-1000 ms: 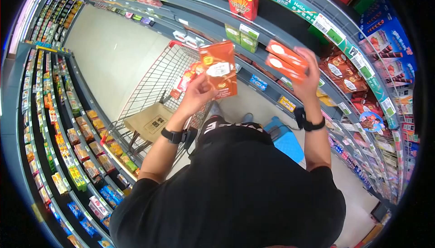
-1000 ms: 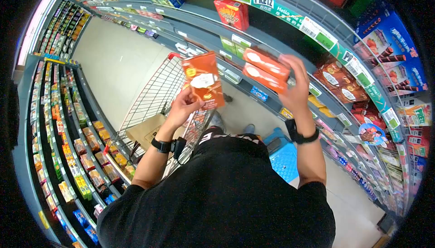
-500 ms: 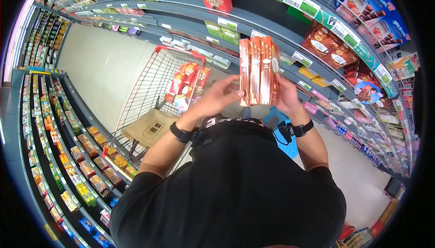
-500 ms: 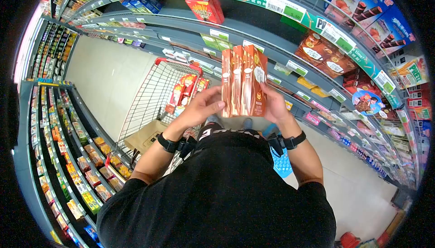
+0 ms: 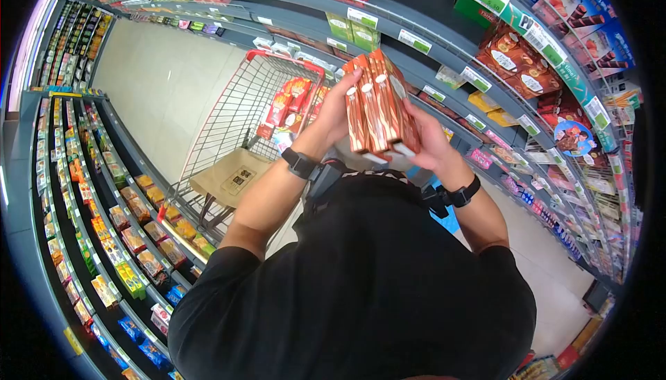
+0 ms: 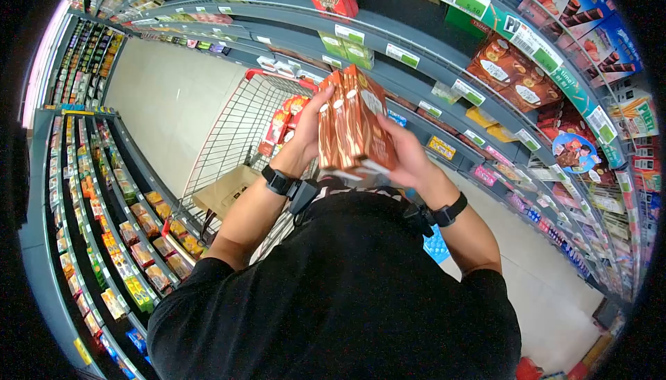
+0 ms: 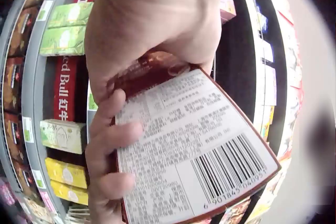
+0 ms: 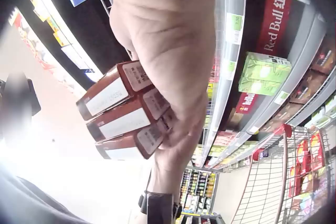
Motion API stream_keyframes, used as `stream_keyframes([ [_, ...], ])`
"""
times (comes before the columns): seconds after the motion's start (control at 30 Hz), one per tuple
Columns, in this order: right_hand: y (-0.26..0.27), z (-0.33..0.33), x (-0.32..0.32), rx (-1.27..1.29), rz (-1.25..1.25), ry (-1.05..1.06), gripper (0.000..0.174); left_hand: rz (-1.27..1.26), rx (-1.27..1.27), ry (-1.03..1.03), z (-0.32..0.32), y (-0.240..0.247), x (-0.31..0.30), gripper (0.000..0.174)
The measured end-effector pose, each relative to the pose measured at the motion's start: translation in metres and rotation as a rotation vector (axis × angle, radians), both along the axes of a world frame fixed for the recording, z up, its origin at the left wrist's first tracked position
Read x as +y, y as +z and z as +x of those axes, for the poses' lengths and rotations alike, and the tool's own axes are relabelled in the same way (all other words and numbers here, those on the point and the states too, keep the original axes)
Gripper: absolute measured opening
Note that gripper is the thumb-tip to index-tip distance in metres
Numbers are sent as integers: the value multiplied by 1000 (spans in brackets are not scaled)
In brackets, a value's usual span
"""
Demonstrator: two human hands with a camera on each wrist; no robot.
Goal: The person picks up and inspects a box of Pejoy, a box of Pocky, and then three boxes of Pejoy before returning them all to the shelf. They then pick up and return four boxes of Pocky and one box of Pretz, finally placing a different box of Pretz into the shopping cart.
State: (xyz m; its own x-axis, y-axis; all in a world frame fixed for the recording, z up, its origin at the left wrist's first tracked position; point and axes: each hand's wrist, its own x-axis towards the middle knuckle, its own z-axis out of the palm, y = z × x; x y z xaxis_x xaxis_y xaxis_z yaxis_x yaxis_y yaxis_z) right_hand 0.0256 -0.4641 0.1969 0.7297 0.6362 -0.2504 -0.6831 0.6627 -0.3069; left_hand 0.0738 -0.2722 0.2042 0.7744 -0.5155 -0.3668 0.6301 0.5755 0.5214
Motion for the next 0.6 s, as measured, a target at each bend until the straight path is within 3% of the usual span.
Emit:
stream_keyframes([
  [0.23, 4, 8, 19, 101, -12, 56, 45, -228, 131, 110, 3, -21, 5, 46],
  [0.6, 6, 8, 24, 22, -128, 87, 50, -134, 102, 143, -7, -13, 13, 44],
])
